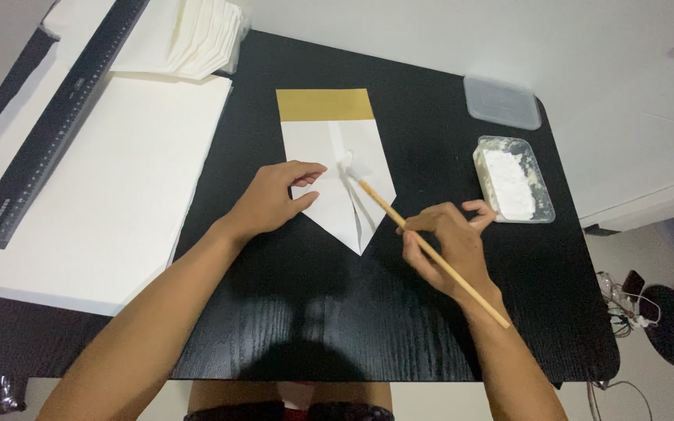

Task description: The person folds a white and gold paper sheet into a triangular shape, applies white adhesive with a brush to the folded flaps, and presses them together to secure the folds. The finished folded paper is lifted and placed aside.

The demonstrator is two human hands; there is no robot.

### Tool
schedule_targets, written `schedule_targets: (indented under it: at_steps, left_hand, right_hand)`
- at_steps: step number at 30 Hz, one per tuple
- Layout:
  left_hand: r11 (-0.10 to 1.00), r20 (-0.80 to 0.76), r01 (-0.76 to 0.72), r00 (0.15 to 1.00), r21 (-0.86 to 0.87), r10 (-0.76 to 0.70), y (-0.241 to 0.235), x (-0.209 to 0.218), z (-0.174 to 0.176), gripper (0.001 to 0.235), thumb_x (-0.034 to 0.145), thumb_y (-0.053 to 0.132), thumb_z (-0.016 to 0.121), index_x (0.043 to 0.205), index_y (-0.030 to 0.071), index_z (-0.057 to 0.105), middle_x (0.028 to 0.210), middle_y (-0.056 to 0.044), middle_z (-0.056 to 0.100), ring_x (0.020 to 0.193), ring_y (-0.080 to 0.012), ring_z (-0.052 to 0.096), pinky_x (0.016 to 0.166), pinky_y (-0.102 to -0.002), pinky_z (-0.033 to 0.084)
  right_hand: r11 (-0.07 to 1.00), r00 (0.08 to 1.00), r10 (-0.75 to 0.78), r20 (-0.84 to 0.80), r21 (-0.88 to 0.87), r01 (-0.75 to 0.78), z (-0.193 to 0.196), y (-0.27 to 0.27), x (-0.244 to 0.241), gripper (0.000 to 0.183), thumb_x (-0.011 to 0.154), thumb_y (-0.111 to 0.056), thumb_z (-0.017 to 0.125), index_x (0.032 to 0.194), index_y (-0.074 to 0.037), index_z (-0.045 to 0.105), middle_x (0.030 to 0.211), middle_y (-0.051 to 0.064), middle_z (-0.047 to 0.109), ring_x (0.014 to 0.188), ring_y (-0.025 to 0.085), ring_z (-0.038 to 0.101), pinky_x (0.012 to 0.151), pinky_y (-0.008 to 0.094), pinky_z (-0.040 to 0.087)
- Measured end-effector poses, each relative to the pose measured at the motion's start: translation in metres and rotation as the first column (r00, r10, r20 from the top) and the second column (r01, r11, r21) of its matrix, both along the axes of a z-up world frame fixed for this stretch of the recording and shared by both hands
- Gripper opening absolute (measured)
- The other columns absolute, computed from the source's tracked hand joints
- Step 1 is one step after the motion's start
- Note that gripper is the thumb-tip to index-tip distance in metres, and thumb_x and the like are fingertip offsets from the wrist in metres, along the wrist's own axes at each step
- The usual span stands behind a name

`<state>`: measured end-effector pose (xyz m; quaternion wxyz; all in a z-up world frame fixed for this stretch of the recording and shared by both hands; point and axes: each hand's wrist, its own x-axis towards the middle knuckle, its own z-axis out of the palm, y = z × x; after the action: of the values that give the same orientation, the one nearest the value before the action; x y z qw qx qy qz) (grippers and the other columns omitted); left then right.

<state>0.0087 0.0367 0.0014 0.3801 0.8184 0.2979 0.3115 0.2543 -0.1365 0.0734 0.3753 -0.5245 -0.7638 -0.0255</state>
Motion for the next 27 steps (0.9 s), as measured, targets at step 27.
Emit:
schedule_targets:
  at_steps: [27]
  left_hand:
    - [1.0, 0.01, -0.011, 1.0, -0.004, 0.011, -0.005, -0.002, 0.006, 0.042, 0.09, 0.004, 0.071, 0.131, 0.001, 0.065, 0.116, -0.022, 0.071, 0.112, -0.0316, 0.069, 0.098, -0.038, 0.057]
  right_hand:
    - [0.991, 0.997, -0.042, 0.068, 0.127, 0.033, -0.008, 0.001, 0.009, 0.008, 0.09, -0.011, 0.068, 0.091, -0.015, 0.075, 0.086, -0.002, 0.079, 0.085, 0.022, 0.07, 0.099, 0.043, 0.032]
